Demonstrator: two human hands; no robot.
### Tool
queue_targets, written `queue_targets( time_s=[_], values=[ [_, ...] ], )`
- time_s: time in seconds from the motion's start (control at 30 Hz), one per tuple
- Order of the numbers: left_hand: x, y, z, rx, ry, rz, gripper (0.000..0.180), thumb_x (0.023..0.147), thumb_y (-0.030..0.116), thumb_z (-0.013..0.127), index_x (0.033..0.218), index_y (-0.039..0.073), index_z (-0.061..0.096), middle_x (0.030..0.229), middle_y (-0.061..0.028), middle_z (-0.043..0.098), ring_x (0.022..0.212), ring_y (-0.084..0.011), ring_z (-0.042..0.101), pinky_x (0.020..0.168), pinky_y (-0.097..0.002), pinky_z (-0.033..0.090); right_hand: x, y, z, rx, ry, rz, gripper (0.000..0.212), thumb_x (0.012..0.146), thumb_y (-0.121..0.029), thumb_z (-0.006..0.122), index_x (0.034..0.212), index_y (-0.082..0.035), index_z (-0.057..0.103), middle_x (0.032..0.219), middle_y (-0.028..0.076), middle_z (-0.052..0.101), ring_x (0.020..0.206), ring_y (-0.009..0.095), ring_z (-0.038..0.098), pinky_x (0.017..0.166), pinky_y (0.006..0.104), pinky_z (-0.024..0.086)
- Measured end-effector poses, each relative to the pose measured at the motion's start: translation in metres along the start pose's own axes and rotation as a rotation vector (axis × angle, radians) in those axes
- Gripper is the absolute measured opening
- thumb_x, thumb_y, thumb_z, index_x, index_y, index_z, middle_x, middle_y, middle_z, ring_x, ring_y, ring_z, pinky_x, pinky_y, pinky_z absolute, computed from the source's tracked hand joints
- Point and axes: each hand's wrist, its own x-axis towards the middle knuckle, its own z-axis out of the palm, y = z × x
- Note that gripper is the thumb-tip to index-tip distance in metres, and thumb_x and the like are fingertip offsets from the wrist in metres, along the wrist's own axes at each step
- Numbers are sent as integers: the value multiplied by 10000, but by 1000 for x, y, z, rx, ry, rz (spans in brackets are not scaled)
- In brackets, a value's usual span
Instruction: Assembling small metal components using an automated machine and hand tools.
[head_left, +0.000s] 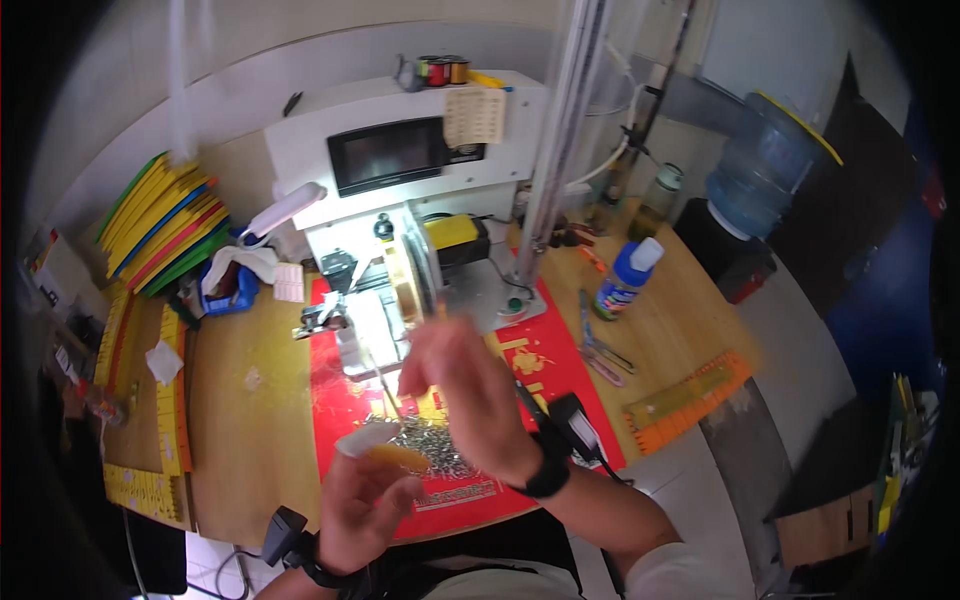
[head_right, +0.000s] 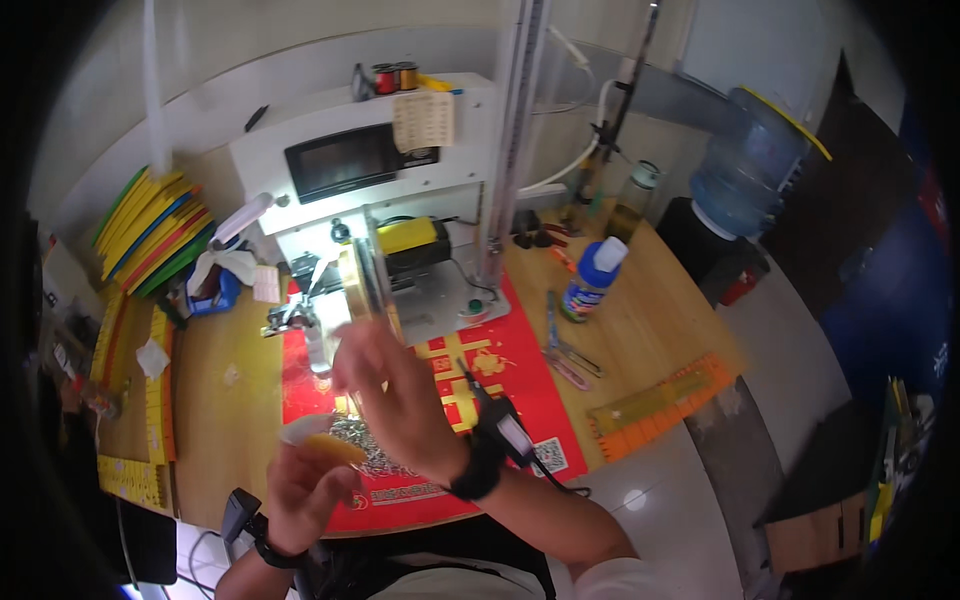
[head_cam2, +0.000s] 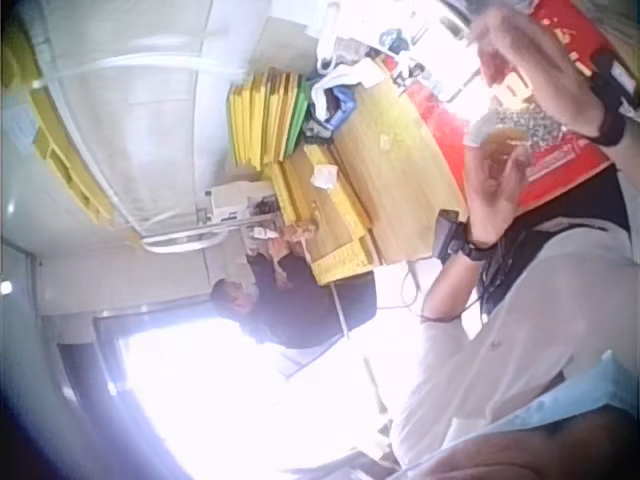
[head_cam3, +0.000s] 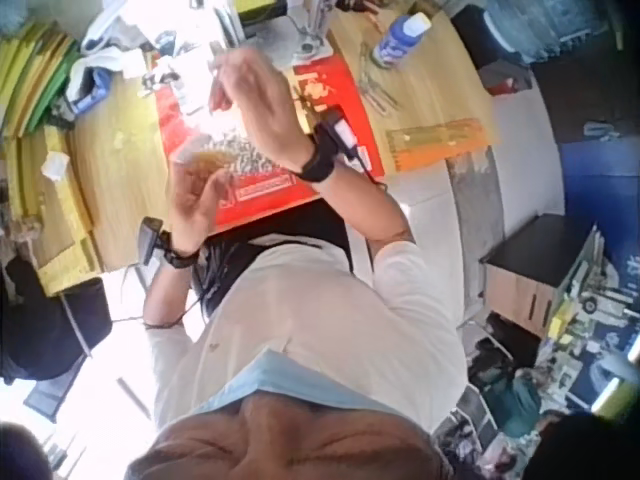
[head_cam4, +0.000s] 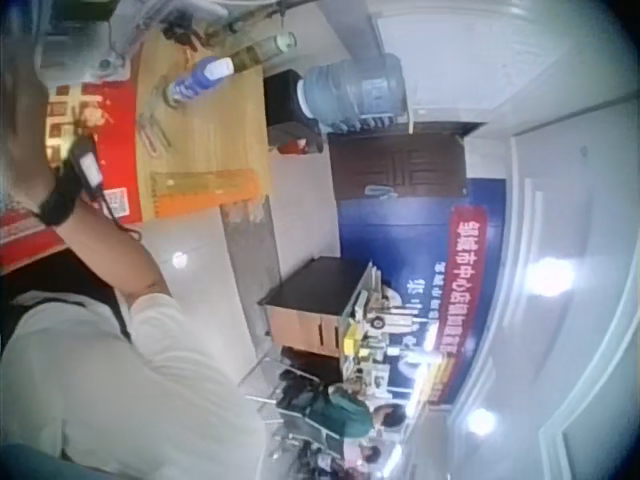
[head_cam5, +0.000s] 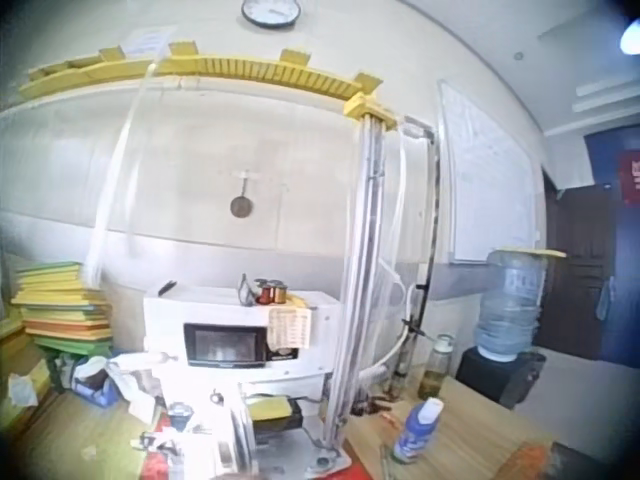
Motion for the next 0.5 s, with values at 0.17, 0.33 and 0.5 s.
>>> queue_targets(
  time_s=[0.17,0.33,0.5],
  values=[
    [37,-13,47,385,82,372,483,778,131,910,1151,29,621,963,-120,579,733,-189,609,597,-292,486,52,-14,-12,497,324,72,276,1108,-323,458,1185,-70,540,894,93,638,686,162,600,647,305,491],
    [44,0,61,665,211,651,448,753,121,921,1088,16,643,1006,-87,563,674,-137,545,563,-276,438,51,-21,-20,440,409,38,278,1097,-322,501,1191,-62,526,904,72,626,607,101,573,549,260,459],
    [42,12,78,534,191,555,360,770,106,908,1002,16,648,1007,-85,548,685,-132,536,564,-276,432,50,-14,-22,325,422,38,268,1096,-306,495,1210,-65,515,923,74,621,596,88,569,540,236,446]
  ],
)
